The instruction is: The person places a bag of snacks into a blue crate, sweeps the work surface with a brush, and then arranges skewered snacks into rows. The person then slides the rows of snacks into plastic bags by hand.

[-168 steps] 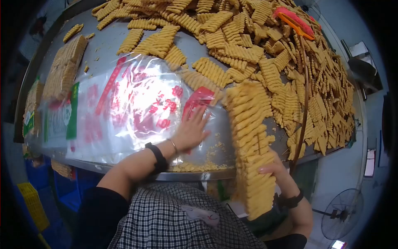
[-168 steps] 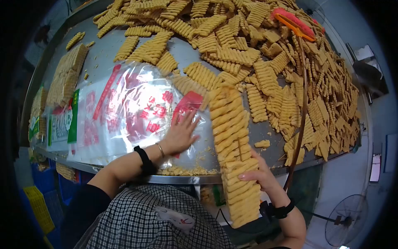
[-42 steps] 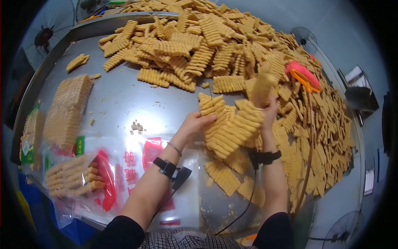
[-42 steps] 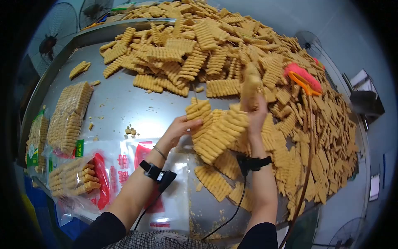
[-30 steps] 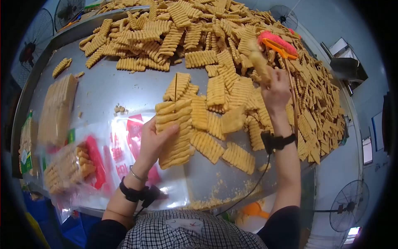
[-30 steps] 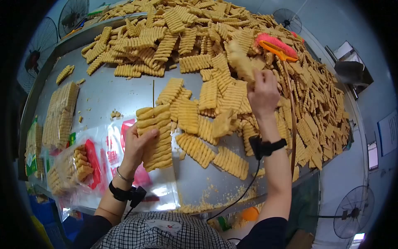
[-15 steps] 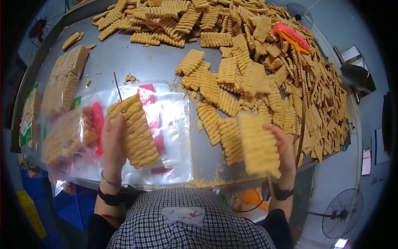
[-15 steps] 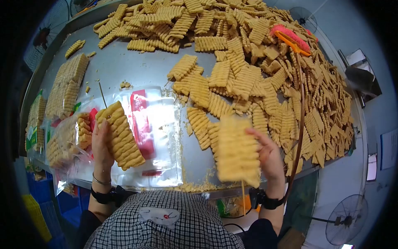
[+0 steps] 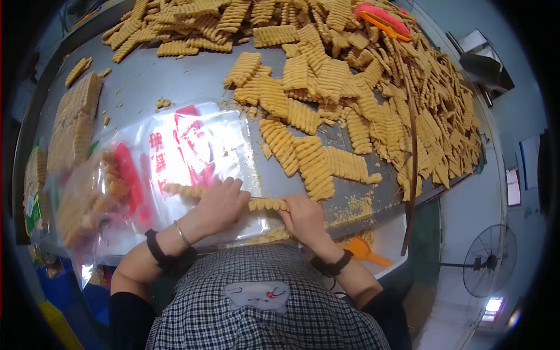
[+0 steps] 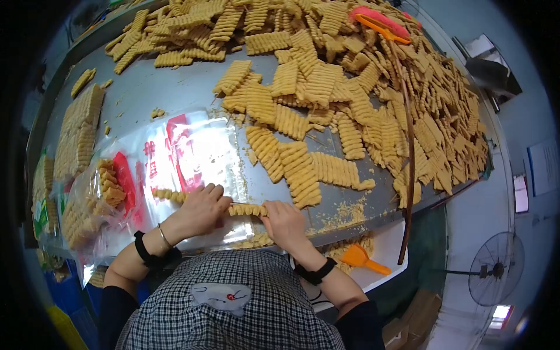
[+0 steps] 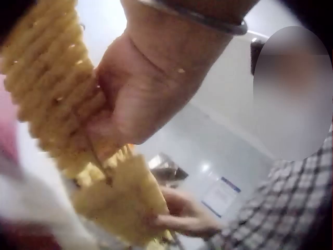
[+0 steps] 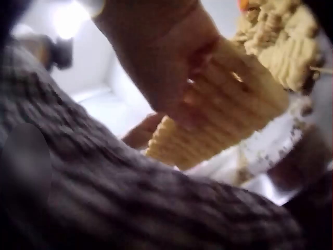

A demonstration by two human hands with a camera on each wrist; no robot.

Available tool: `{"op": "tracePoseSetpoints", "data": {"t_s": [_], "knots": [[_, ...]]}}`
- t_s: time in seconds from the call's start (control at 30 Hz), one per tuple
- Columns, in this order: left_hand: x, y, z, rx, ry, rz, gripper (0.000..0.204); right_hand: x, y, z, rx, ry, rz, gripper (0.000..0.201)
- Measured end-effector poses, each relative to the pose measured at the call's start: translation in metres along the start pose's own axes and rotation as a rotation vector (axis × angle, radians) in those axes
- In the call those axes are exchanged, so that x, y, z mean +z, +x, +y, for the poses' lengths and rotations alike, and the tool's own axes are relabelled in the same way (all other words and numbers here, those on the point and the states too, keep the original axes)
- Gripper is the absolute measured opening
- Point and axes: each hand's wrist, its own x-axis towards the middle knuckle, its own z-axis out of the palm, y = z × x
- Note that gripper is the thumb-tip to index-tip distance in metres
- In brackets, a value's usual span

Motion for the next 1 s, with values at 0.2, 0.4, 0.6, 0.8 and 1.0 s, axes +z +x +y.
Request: {"op": "tracePoseSetpoints", "data": {"t_s": [0.2,0.4,0.6,0.8,1.0], "knots": [[0.017,0.001,-0.003,0.008,0.041,0.151,0.021,-0.024,0.026,0.006,0.211,0.328,-0.271,0.053],[0.015,0.008,-0.007,-0.047,-0.071,0.176,0.012,-0.041,0.063,0.058,0.214,-0.391,-0.146,0.067],[-0.004,0.01,-0.005,-0.176,-0.069,0.259,0.01,-0.07,0.076,0.17,0.259,-0.147,0.086,0.052],[-0.003,0.005,-0.009,-0.216,-0.073,0.288,0.01,-0.141,0.107,0.091,0.503,0.759,0.265,0.027],[0.013,0.003,0.005,-0.069,-0.077,0.266,0.05,-0.076,0.124,0.033,-0.159,-0.318,0.163,0.018]]}}
